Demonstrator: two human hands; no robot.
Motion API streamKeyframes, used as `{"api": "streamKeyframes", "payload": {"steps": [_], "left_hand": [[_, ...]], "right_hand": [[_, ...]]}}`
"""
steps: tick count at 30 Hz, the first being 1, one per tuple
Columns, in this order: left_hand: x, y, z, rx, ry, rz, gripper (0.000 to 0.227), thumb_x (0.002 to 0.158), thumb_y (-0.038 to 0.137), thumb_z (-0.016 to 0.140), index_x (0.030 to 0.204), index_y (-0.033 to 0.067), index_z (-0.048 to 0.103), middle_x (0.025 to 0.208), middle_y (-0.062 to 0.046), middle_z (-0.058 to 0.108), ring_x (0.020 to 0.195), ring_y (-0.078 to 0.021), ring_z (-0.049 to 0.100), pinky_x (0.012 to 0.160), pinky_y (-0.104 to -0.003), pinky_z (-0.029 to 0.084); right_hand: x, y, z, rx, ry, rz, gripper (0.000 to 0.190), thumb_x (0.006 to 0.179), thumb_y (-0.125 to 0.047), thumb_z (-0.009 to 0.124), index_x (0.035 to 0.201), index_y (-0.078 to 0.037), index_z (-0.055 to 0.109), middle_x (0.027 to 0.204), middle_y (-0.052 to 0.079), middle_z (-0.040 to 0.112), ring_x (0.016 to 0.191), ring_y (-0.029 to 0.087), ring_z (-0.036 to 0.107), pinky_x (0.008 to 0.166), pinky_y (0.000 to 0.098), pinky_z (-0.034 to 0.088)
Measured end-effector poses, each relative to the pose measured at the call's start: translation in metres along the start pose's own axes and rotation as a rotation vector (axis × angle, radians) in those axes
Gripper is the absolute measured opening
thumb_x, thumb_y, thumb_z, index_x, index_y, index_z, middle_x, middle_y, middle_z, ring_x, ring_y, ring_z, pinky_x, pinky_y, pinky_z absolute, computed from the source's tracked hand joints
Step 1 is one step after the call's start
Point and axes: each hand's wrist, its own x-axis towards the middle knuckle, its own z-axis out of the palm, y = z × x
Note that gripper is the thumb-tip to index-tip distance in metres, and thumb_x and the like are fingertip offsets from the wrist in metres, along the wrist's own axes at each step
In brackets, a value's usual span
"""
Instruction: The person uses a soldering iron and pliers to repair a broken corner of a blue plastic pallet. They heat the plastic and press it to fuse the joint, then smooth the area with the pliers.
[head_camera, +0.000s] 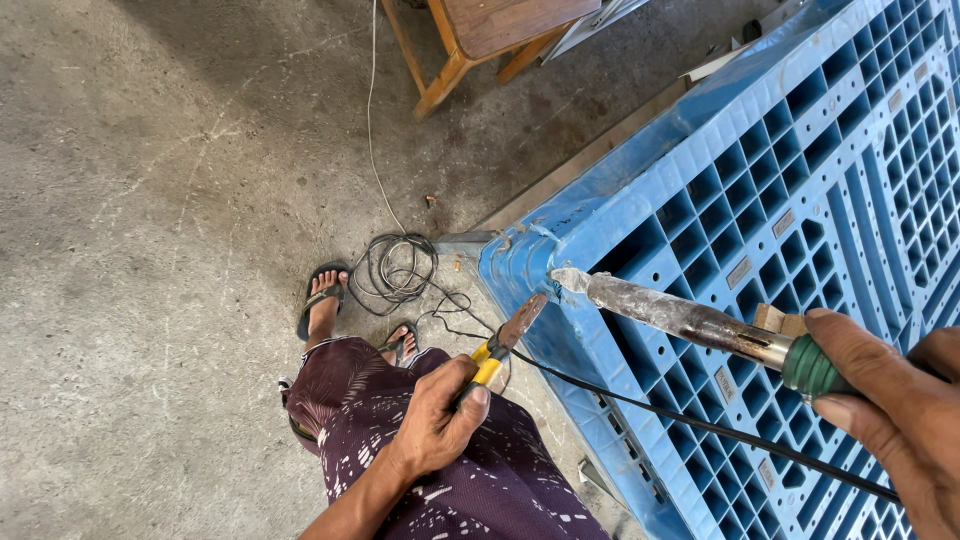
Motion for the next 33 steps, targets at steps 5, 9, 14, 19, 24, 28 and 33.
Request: {"api": "streamKeyframes", "payload": {"steps": [5,9,14,19,24,28,33], "left_hand": [[0.001,0.001,-0.002,0.001,-0.011,-0.023,0.034,0.106,0.033,0.056,0.091,0.0014,0.056,0.078,-0.008,0.052,0.064,-0.0172,0.05,0.058,-0.034,0.045],[0.001,0.002,-0.003,-0.003,-0.006,-0.008,0.034,0.106,0.033,0.055,0.093,0.0011,0.059,0.079,-0.008,0.055,0.065,-0.0172,0.052,0.059,-0.034,0.046],[0.001,0.002,-0.004,0.021,-0.012,-0.001,0.036,0.107,0.033,0.055,0.093,-0.0003,0.058,0.079,-0.008,0.055,0.066,-0.0178,0.052,0.06,-0.035,0.046],[0.001,-0.001,-0.002,0.011,-0.015,-0.015,0.037,0.106,0.033,0.055,0.089,0.0005,0.057,0.077,-0.008,0.052,0.066,-0.0184,0.051,0.06,-0.035,0.046],[0.001,0.001,-0.003,0.012,-0.007,0.014,0.035,0.106,0.031,0.055,0.09,0.0001,0.057,0.078,-0.009,0.052,0.067,-0.0192,0.052,0.062,-0.035,0.046],[0.001,0.002,-0.002,0.017,-0.001,0.014,0.035,0.106,0.031,0.055,0.089,0.0003,0.056,0.078,-0.009,0.052,0.067,-0.0193,0.052,0.061,-0.035,0.046],[0.001,0.002,-0.001,0.027,0.004,0.003,0.035,0.106,0.031,0.055,0.087,0.0012,0.055,0.077,-0.008,0.052,0.065,-0.0186,0.051,0.06,-0.035,0.046]], "right_hand": [[0.004,0.028,0.021,0.039,-0.071,0.003,0.06,0.084,-0.036,0.073,0.143,-0.029,0.064,0.078,0.001,0.07,0.063,0.014,0.058,0.059,0.0276,0.053],[0.009,0.06,0.052,0.264,0.007,-0.09,0.058,0.086,-0.036,0.066,0.142,-0.022,0.065,0.079,0.003,0.071,0.063,0.014,0.061,0.06,0.0285,0.055],[0.015,0.095,0.083,0.381,0.029,-0.158,0.062,0.086,-0.042,0.063,0.144,-0.019,0.064,0.081,0.003,0.074,0.064,0.013,0.066,0.062,0.028,0.058],[0.018,0.098,0.084,0.374,0.032,-0.193,0.067,0.083,-0.048,0.062,0.144,-0.02,0.063,0.079,0.001,0.073,0.062,0.013,0.065,0.062,0.0274,0.059],[0.013,0.075,0.064,0.185,-0.017,-0.093,0.063,0.082,-0.044,0.068,0.142,-0.027,0.065,0.077,0.0,0.07,0.065,0.013,0.061,0.062,0.0265,0.056],[0.02,0.066,0.052,0.205,-0.002,-0.108,0.06,0.082,-0.04,0.07,0.141,-0.028,0.067,0.078,0.0,0.069,0.063,0.014,0.055,0.058,0.0263,0.053],[0.034,0.076,0.058,0.229,0.018,-0.171,0.06,0.08,-0.039,0.071,0.138,-0.027,0.067,0.079,0.0,0.07,0.064,0.015,0.058,0.058,0.0267,0.052]]}}
